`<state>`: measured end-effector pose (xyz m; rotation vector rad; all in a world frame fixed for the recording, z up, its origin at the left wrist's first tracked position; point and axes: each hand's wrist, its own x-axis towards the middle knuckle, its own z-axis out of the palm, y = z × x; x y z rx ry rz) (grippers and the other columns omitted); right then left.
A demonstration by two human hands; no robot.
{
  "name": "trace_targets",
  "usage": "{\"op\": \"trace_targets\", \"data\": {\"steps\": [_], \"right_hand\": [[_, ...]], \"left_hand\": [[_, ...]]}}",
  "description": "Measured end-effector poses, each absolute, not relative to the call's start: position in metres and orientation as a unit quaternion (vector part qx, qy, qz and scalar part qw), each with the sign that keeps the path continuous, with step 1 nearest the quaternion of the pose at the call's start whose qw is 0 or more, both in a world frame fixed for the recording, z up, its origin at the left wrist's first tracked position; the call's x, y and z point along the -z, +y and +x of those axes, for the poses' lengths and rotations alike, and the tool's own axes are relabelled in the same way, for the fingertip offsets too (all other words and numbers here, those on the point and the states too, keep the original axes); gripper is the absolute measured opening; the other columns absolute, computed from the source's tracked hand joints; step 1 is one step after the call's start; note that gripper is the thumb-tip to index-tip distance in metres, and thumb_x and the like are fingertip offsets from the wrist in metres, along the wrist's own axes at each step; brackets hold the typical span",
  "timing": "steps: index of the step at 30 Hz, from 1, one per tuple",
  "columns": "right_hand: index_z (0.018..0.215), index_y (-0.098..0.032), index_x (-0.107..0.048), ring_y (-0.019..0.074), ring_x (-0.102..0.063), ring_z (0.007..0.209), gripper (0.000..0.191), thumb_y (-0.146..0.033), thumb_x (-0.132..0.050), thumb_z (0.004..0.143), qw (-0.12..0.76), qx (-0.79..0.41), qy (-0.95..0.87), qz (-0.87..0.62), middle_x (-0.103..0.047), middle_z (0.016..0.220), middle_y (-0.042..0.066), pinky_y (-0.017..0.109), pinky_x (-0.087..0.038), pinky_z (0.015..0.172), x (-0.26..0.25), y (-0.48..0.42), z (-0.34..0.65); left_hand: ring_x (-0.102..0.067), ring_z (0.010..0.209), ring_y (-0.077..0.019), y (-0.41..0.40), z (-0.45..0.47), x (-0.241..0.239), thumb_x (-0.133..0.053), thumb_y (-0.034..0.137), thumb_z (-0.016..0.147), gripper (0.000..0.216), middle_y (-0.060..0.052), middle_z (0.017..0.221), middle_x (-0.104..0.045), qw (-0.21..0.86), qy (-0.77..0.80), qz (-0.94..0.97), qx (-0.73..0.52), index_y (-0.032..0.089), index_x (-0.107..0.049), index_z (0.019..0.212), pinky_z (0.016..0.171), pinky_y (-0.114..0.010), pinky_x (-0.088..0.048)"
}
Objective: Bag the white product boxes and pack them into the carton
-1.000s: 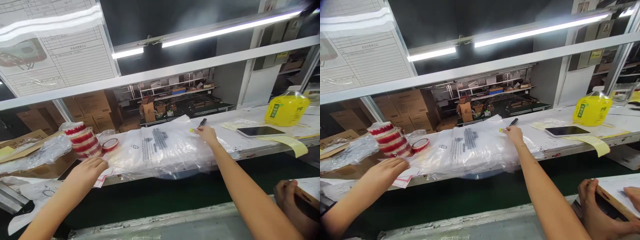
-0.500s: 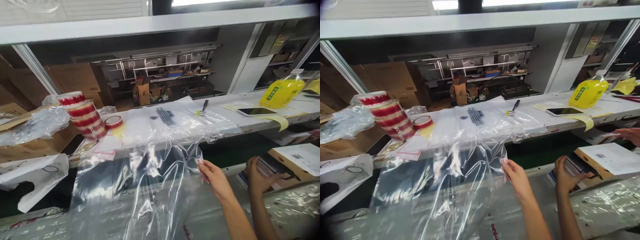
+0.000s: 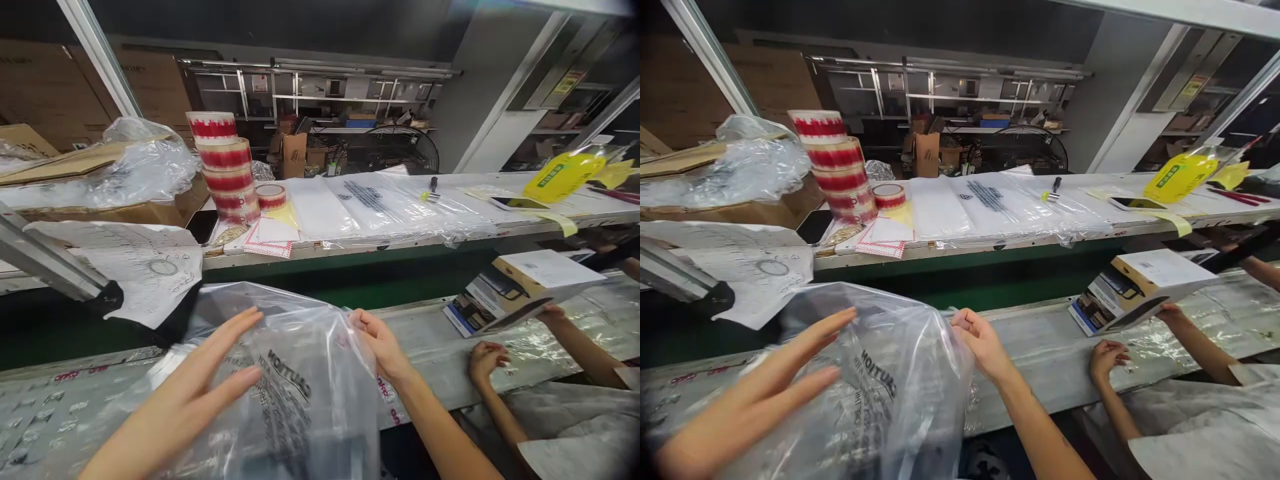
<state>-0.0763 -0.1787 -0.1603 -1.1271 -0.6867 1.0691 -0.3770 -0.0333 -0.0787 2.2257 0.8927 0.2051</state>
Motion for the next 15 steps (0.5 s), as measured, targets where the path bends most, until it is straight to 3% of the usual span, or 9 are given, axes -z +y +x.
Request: {"op": "trace_targets", "data": {"steps": [3, 4, 7, 9, 13, 15], "right_hand": [[0.087, -0.021, -0.055, 0.0101, -0.055, 0.069, 0.038, -0.047, -0.081, 0.076, 0.665, -0.469, -0.287, -0.505, -0.058, 0.082, -0.002, 0.021, -0.042, 0.059, 0.165, -0.174, -0.085], [0.088, -0.022, -0.054, 0.0099, -0.055, 0.070, 0.039, -0.047, -0.081, 0.076, 0.666, -0.450, -0.286, -0.521, -0.059, 0.087, -0.001, 0.020, -0.040, 0.058, 0.166, -0.174, -0.085], [0.089, -0.022, -0.054, 0.0086, -0.051, 0.066, 0.037, -0.046, -0.079, 0.076, 0.618, -0.441, -0.327, -0.562, -0.060, 0.093, -0.001, 0.020, -0.033, 0.052, 0.163, -0.178, -0.079], [0.086, -0.021, -0.054, 0.0096, -0.050, 0.065, 0.029, -0.039, -0.076, 0.079, 0.559, -0.448, -0.386, -0.582, -0.059, 0.085, -0.002, 0.022, -0.036, 0.055, 0.158, -0.181, -0.076], [0.076, -0.019, -0.058, 0.0132, -0.056, 0.077, 0.017, -0.025, -0.074, 0.079, 0.472, -0.344, -0.495, -0.643, -0.060, 0.077, -0.003, 0.026, -0.042, 0.073, 0.143, -0.180, -0.076], [0.072, -0.019, -0.062, 0.0135, -0.057, 0.075, 0.016, -0.022, -0.077, 0.076, 0.439, -0.285, -0.532, -0.665, -0.062, 0.074, -0.003, 0.025, -0.041, 0.071, 0.134, -0.182, -0.075]], "left_hand": [[-0.019, 0.153, -0.0326, 0.012, -0.370, 0.103, -0.065, 0.057, 0.076, 0.092, -0.006, 0.167, -0.016, 0.330, 0.359, 0.872, 0.044, 0.028, -0.030, 0.156, 0.123, -0.049, -0.027], [-0.023, 0.152, -0.0338, 0.027, -0.374, 0.116, -0.066, 0.054, 0.074, 0.095, -0.010, 0.166, -0.020, 0.331, 0.364, 0.868, 0.073, 0.022, -0.031, 0.156, 0.122, -0.049, -0.028], [-0.048, 0.137, -0.0384, 0.061, -0.385, 0.142, -0.060, 0.055, 0.074, 0.083, -0.019, 0.148, -0.051, 0.340, 0.381, 0.853, 0.112, 0.009, -0.052, 0.142, 0.117, -0.048, -0.037], [-0.049, 0.137, -0.0359, 0.067, -0.374, 0.133, -0.060, 0.060, 0.076, 0.080, -0.016, 0.147, -0.053, 0.345, 0.354, 0.866, 0.076, 0.011, -0.055, 0.139, 0.118, -0.046, -0.037], [-0.030, 0.150, -0.0239, 0.040, -0.293, 0.074, -0.066, 0.061, 0.081, 0.076, 0.001, 0.161, -0.036, 0.376, 0.162, 0.911, -0.041, 0.033, -0.044, 0.148, 0.125, -0.037, -0.023], [-0.044, 0.141, -0.0255, 0.015, -0.244, 0.059, -0.076, 0.055, 0.075, 0.078, -0.003, 0.152, -0.049, 0.426, 0.046, 0.904, 0.006, 0.030, -0.050, 0.144, 0.120, -0.037, -0.032]]}}
